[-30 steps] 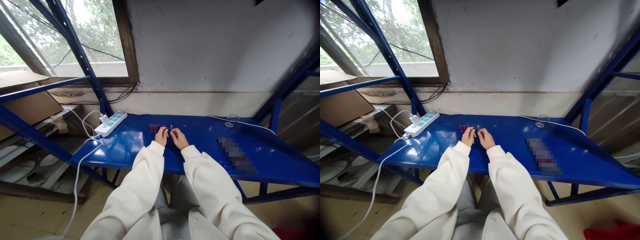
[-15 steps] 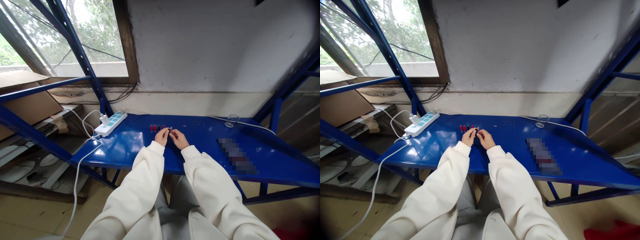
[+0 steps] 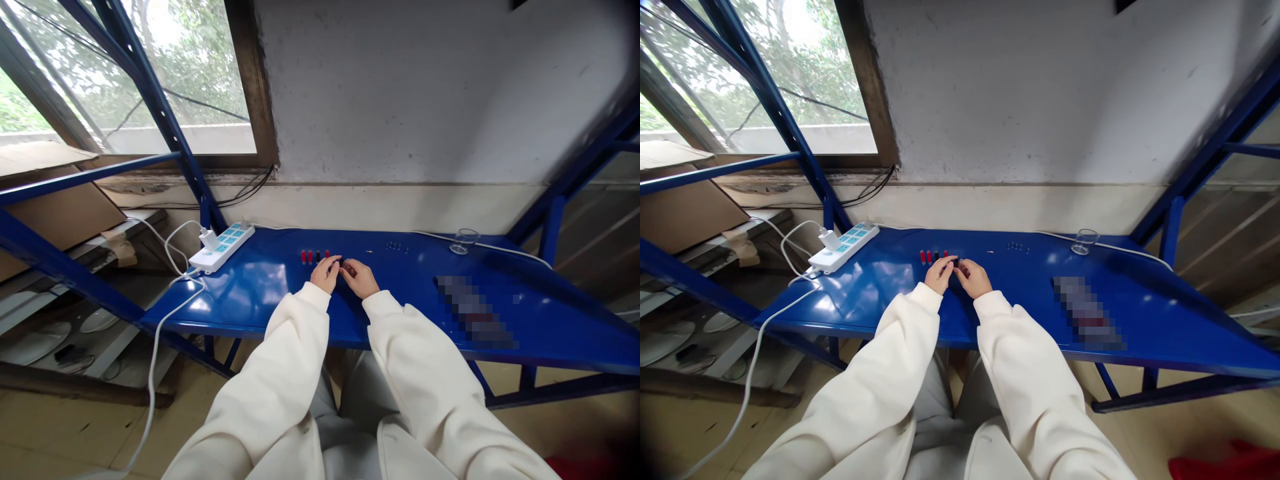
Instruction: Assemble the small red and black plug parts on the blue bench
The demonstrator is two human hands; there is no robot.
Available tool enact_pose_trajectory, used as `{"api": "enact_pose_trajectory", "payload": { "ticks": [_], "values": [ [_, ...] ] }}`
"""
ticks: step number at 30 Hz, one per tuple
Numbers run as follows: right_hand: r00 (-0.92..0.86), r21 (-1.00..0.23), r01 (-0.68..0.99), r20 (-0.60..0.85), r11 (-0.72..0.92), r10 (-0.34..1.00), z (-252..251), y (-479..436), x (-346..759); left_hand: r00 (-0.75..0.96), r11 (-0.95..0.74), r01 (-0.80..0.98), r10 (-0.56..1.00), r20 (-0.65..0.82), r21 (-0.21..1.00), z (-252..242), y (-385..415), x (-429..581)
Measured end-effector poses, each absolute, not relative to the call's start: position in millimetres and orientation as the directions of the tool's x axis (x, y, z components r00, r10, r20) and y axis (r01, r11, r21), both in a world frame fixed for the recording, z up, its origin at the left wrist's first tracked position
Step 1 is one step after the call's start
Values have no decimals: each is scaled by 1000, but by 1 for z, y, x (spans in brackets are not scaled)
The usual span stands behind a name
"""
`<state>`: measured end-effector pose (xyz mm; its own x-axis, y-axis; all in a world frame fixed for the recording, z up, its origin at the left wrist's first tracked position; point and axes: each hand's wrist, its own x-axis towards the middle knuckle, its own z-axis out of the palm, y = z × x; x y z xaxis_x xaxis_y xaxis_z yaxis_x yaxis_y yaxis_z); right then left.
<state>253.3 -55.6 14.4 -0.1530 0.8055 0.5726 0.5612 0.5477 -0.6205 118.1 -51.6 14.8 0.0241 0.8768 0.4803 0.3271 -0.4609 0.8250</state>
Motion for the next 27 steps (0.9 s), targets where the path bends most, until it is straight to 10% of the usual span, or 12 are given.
{"api": "enact_pose_trajectory", "payload": {
  "ticks": [10, 27],
  "values": [
    [151, -723, 648, 429, 238, 891, 23, -28, 274, 97, -365, 498, 925, 368, 787, 16, -52, 118],
    [144, -461, 887, 198, -37, 970, 14, 37, 301, 191, -398, 532, 917, 352, 748, 14, -55, 120]
  ]
}}
